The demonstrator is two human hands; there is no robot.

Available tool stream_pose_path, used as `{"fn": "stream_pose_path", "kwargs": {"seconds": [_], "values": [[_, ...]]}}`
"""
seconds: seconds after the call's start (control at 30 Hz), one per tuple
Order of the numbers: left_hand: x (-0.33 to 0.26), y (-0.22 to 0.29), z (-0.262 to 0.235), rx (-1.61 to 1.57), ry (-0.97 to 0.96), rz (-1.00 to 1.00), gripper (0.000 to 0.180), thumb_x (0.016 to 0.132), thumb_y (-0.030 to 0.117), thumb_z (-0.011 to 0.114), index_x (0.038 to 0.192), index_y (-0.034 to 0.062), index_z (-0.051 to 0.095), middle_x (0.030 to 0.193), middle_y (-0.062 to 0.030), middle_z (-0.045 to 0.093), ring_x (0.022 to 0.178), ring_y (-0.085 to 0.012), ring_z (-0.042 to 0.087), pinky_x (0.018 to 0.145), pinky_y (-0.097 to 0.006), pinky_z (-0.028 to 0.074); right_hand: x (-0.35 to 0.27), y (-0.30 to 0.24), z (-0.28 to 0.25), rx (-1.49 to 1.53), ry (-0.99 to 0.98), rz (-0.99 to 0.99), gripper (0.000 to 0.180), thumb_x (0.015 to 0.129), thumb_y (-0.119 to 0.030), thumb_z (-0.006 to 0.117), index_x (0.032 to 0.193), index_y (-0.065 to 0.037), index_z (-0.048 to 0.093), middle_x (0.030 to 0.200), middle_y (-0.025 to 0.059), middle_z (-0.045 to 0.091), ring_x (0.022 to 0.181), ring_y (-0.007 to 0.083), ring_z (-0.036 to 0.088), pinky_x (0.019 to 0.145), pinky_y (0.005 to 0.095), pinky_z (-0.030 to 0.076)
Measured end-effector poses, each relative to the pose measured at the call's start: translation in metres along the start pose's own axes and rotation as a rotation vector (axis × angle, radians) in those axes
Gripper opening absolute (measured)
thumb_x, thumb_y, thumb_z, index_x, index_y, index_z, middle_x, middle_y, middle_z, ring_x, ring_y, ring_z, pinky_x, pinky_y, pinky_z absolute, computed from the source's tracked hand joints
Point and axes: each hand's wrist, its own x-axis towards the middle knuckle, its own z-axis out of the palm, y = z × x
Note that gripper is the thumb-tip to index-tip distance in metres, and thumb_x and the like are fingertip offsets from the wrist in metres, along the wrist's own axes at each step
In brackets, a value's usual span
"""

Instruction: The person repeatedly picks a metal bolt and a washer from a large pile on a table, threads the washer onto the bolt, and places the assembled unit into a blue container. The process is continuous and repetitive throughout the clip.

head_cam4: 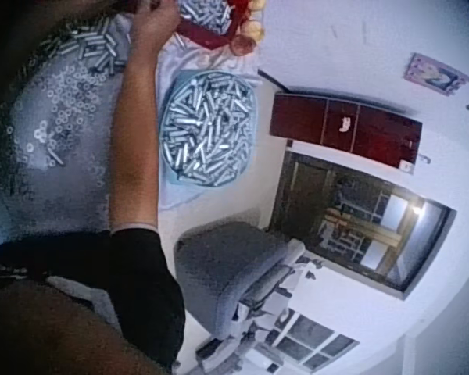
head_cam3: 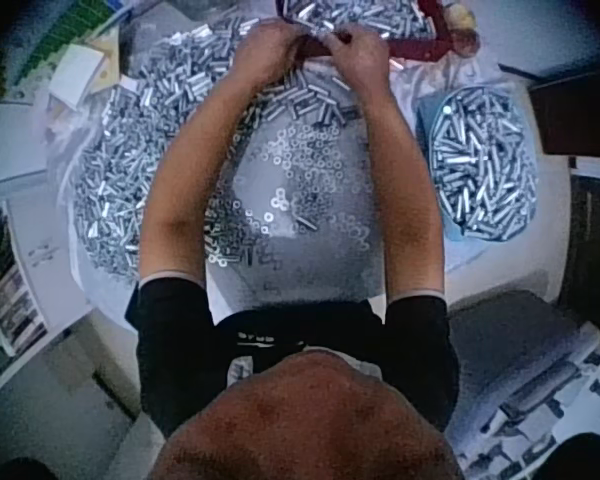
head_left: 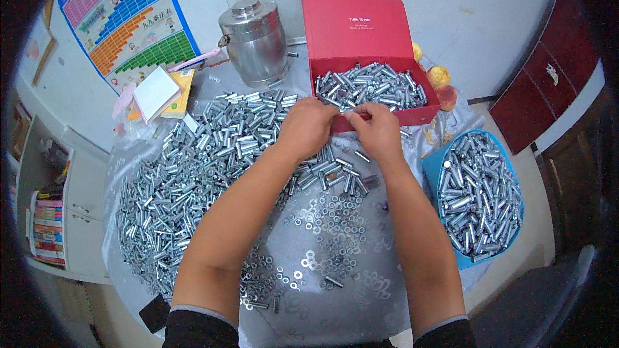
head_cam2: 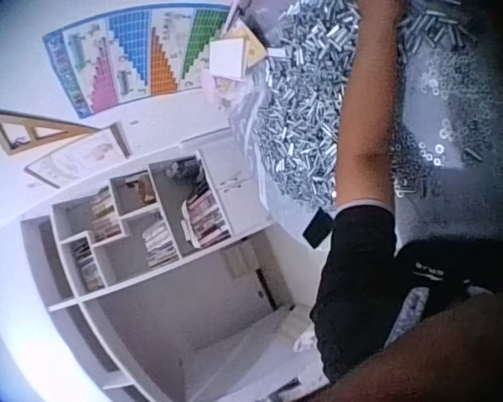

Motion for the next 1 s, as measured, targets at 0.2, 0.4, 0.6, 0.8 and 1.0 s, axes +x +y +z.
{"fn": "stream_pose_path", "kwargs": {"seconds": [0.2, 0.4, 0.6, 0.8, 1.0], "values": [[0.007, 0.011, -0.016, -0.062, -0.082, -0.114, 0.017, 0.085, 0.013, 0.063, 0.098, 0.007, 0.073, 0.089, -0.0189, 0.068, 0.088, -0.0387, 0.063, 0.08, -0.049, 0.049, -0.002, 0.007, -0.001, -0.09, 0.005, -0.111, 0.022, 0.077, -0.017, 0.075, 0.092, -0.001, 0.07, 0.091, 0.0207, 0.065, 0.086, 0.0391, 0.063, 0.081, 0.0459, 0.05], [-0.047, 0.025, -0.046, -0.166, 0.024, -0.237, 0.022, 0.087, 0.015, 0.064, 0.105, 0.0055, 0.071, 0.102, -0.0176, 0.07, 0.094, -0.0362, 0.066, 0.084, -0.044, 0.052, -0.045, -0.021, 0.001, -0.018, 0.058, -0.14, 0.023, 0.081, -0.015, 0.071, 0.098, -0.001, 0.069, 0.097, 0.0188, 0.063, 0.092, 0.036, 0.062, 0.082, 0.0431, 0.049], [-0.131, 0.041, -0.081, -0.127, -0.014, -0.449, 0.019, 0.086, 0.013, 0.061, 0.098, 0.0045, 0.073, 0.094, -0.0167, 0.071, 0.091, -0.0357, 0.066, 0.082, -0.045, 0.052, -0.098, -0.042, 0.012, -0.078, -0.328, -0.169, 0.019, 0.081, -0.015, 0.071, 0.099, -0.008, 0.071, 0.098, 0.0152, 0.063, 0.094, 0.0351, 0.062, 0.082, 0.0439, 0.05], [-0.181, 0.054, -0.095, 0.02, 0.008, -0.428, 0.018, 0.082, 0.009, 0.062, 0.095, 0.0064, 0.074, 0.089, -0.0153, 0.07, 0.084, -0.0356, 0.064, 0.078, -0.045, 0.051, -0.113, -0.044, 0.034, -0.165, -0.359, -0.35, 0.02, 0.078, -0.015, 0.073, 0.096, -0.008, 0.068, 0.097, 0.0144, 0.062, 0.094, 0.0351, 0.062, 0.082, 0.0454, 0.051], [-0.205, 0.062, -0.097, 0.194, -0.169, -0.221, 0.024, 0.074, 0.008, 0.064, 0.096, 0.0102, 0.073, 0.092, -0.0094, 0.066, 0.089, -0.0316, 0.06, 0.08, -0.043, 0.049, -0.12, -0.06, 0.032, -0.257, -0.473, -0.232, 0.021, 0.077, -0.013, 0.072, 0.095, -0.008, 0.066, 0.096, 0.0144, 0.061, 0.094, 0.0363, 0.062, 0.082, 0.0465, 0.051]]}}
